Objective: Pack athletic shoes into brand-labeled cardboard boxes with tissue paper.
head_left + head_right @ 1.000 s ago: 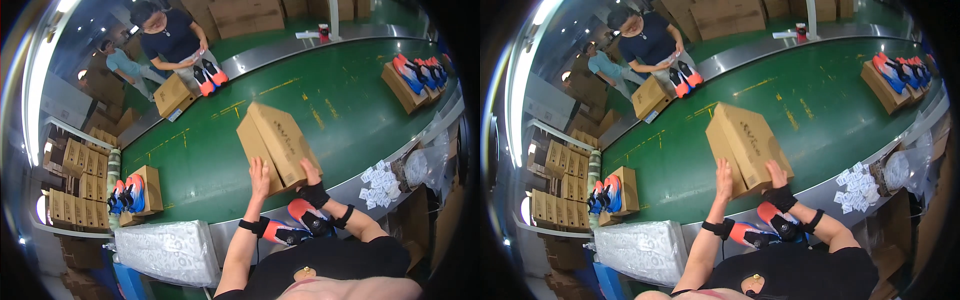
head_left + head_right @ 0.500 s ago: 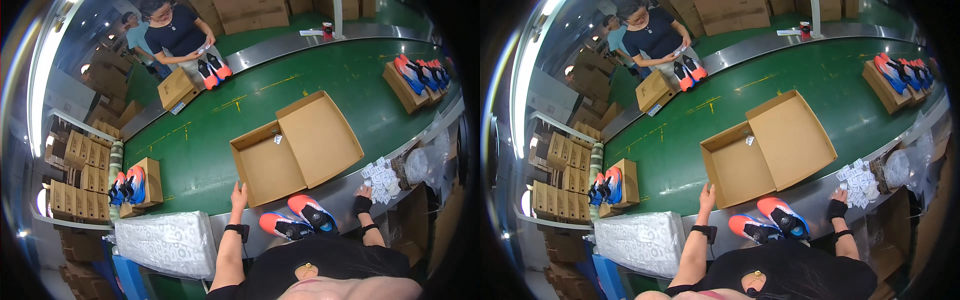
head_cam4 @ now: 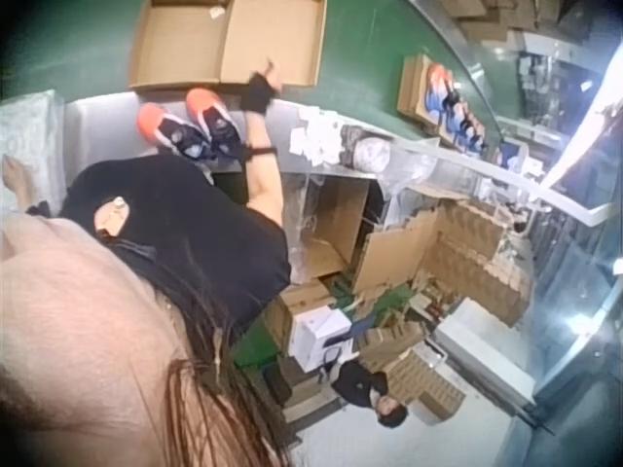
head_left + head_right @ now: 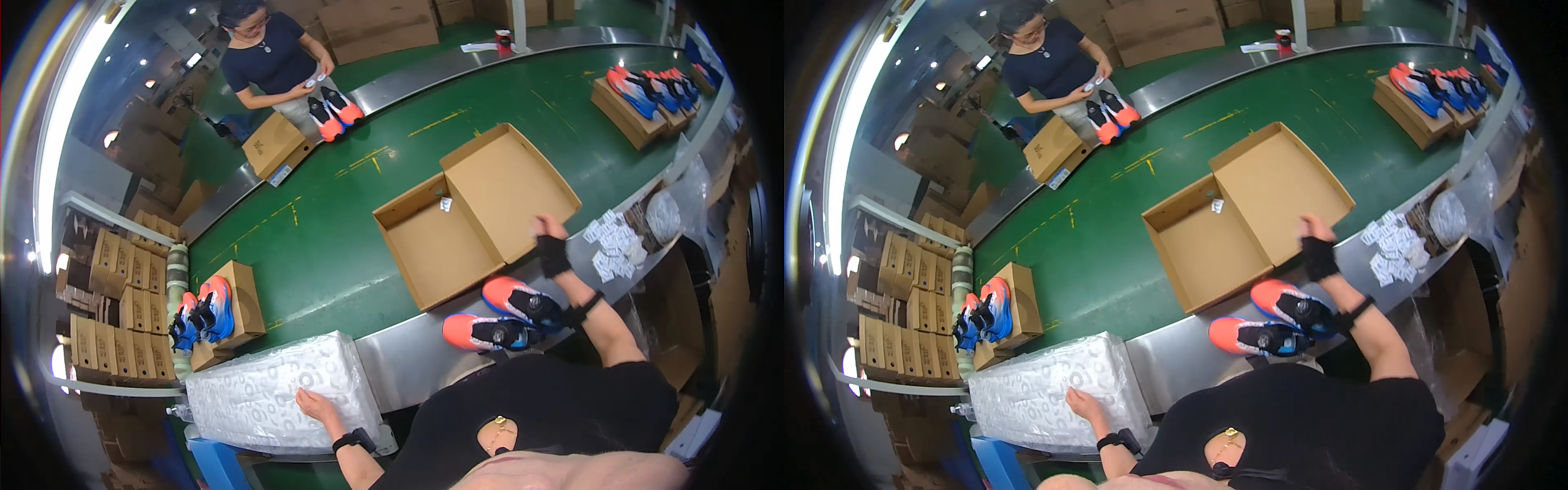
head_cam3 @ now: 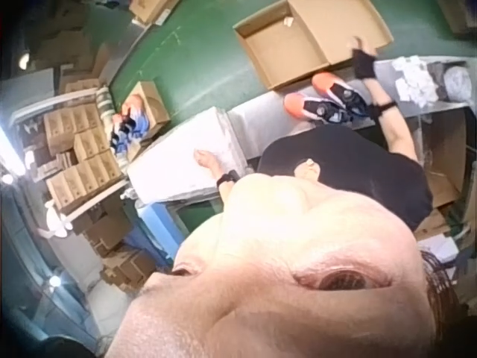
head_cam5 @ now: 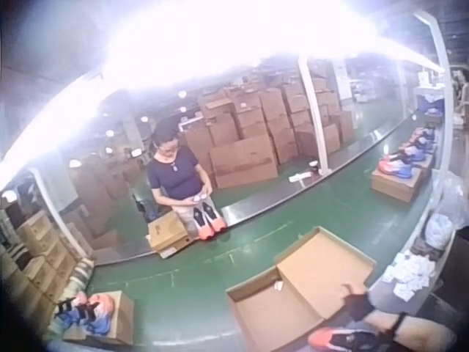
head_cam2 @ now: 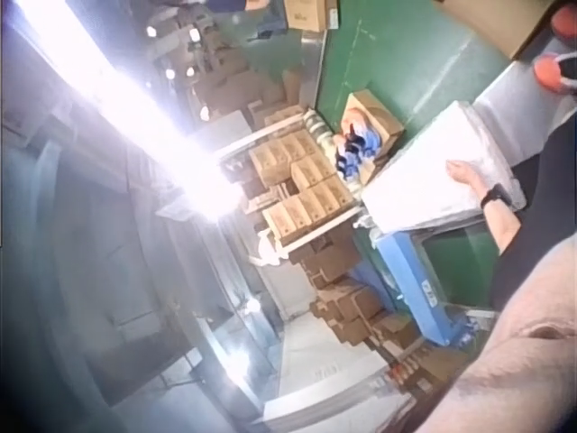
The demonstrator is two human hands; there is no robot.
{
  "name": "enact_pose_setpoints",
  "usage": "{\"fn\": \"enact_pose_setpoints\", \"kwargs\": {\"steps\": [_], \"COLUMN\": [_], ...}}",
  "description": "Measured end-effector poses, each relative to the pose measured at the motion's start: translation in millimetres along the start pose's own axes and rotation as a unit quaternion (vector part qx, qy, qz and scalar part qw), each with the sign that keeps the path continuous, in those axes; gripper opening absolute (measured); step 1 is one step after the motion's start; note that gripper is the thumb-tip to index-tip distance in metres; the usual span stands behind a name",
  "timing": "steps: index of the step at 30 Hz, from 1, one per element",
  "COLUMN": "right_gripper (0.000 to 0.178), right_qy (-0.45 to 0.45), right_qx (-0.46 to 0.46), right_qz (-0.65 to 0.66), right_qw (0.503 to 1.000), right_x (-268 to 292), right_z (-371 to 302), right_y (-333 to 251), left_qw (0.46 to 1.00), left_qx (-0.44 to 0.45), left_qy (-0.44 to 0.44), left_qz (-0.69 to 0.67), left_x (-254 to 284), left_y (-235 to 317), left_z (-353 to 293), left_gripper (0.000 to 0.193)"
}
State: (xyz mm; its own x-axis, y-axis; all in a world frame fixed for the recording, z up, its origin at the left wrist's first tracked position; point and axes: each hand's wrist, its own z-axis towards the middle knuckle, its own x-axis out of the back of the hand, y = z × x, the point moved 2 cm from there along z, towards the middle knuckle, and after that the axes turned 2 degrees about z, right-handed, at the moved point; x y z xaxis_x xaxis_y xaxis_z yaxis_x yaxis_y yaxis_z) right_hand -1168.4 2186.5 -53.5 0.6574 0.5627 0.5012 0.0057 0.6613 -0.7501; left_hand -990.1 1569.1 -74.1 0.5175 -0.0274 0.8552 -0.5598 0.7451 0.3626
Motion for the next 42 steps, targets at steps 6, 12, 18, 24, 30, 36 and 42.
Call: {"fn": "enact_pose_setpoints", "kwargs": {"steps": [6, 12, 18, 24, 30, 36, 42], "right_gripper": [0.078, 0.024, 0.025, 0.028, 0.037, 0.034, 0.061], "right_qy": [-0.466, -0.564, -0.565, -0.616, -0.616, -0.53, -0.542], "right_qx": [0.081, 0.201, 0.226, 0.216, 0.212, 0.264, -0.094], "right_qz": [-0.08, -0.23, -0.236, -0.207, -0.112, -0.037, -0.088], "right_qw": [0.878, 0.768, 0.758, 0.729, 0.75, 0.805, 0.83], "right_x": [-105, -121, -121, -118, -131, -200, -267], "right_z": [-45, -127, -128, -123, -121, -71, -45], "right_y": [-76, -78, -86, -89, -106, -96, -80], "left_qw": [0.995, 0.965, 0.976, 0.981, 0.935, 0.767, 0.823], "left_qx": [0.033, -0.006, 0.001, 0.048, -0.009, 0.033, -0.052], "left_qy": [-0.03, -0.216, -0.149, 0.158, 0.158, -0.133, -0.214], "left_qz": [-0.084, 0.146, 0.161, 0.106, -0.319, -0.627, -0.523], "left_x": [12, 43, 45, 170, 213, 90, 61], "left_y": [-60, -39, -42, -41, 154, 213, 327], "left_z": [-13, -26, -23, 64, 63, 21, 12], "left_gripper": [0.062, 0.06, 0.043, 0.031, 0.038, 0.036, 0.017]}}
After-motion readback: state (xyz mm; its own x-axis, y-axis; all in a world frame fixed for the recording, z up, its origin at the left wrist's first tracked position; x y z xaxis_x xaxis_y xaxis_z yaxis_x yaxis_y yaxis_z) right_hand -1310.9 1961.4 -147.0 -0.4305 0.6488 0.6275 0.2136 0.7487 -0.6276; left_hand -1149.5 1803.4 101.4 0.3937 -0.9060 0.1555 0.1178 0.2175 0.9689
